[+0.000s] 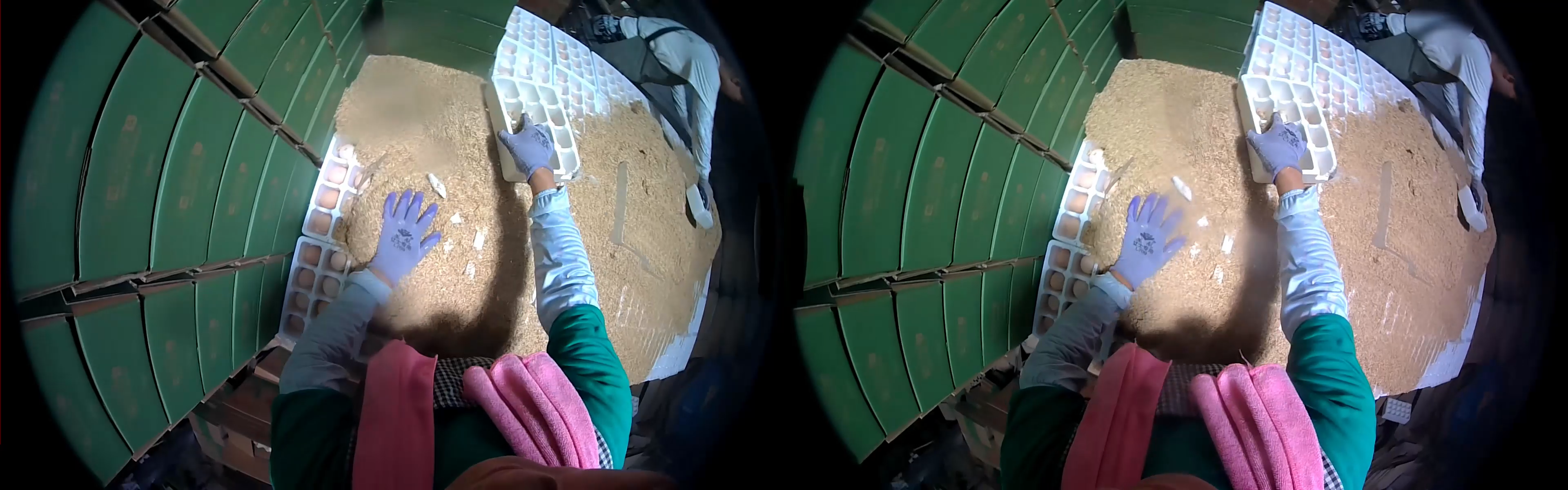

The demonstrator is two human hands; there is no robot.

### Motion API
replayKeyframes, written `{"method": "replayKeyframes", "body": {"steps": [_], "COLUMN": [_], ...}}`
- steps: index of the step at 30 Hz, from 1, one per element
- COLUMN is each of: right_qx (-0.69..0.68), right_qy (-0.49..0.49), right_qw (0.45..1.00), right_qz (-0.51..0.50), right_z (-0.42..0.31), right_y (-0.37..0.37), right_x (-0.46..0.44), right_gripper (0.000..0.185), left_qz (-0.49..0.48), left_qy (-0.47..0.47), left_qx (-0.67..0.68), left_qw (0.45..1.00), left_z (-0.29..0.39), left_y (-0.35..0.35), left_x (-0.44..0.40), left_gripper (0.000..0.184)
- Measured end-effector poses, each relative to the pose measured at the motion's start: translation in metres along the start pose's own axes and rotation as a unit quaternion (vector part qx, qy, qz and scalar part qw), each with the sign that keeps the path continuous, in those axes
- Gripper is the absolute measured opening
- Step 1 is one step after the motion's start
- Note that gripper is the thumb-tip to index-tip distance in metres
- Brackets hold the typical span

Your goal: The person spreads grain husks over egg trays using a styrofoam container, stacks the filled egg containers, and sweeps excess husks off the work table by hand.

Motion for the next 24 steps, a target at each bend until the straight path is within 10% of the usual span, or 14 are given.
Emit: {"method": "replayKeyframes", "body": {"steps": [6, 7, 15, 24], "right_qx": [0.085, 0.016, 0.096, 0.053], "right_qy": [-0.299, -0.227, -0.231, -0.362], "right_qw": [0.949, 0.971, 0.967, 0.91], "right_qz": [0.051, -0.077, -0.046, -0.193], "right_z": [-0.112, -0.129, -0.207, -0.202], "right_y": [0.064, 0.063, 0.097, 0.095], "right_x": [0.081, 0.073, 0.028, 0.169], "right_gripper": [0.086, 0.086, 0.085, 0.088], "left_qz": [0.033, 0.032, 0.029, 0.172], "left_qy": [-0.217, -0.232, -0.049, -0.198], "left_qx": [-0.058, -0.059, 0.032, 0.263], "left_qw": [0.974, 0.97, 0.998, 0.928], "left_z": [-0.102, -0.103, -0.025, -0.092], "left_y": [-0.011, -0.015, -0.027, -0.082], "left_x": [0.058, 0.064, 0.032, 0.181], "left_gripper": [0.055, 0.055, 0.041, 0.036]}}
Point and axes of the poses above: each hand's wrist, its own x-axis away from the middle knuckle, its own y-axis out of the palm, z = x × y, the point moved 8 cm from there along -x, towards the middle knuckle, and after that the axes turned 6 degrees about -x, right-handed, at the moved point
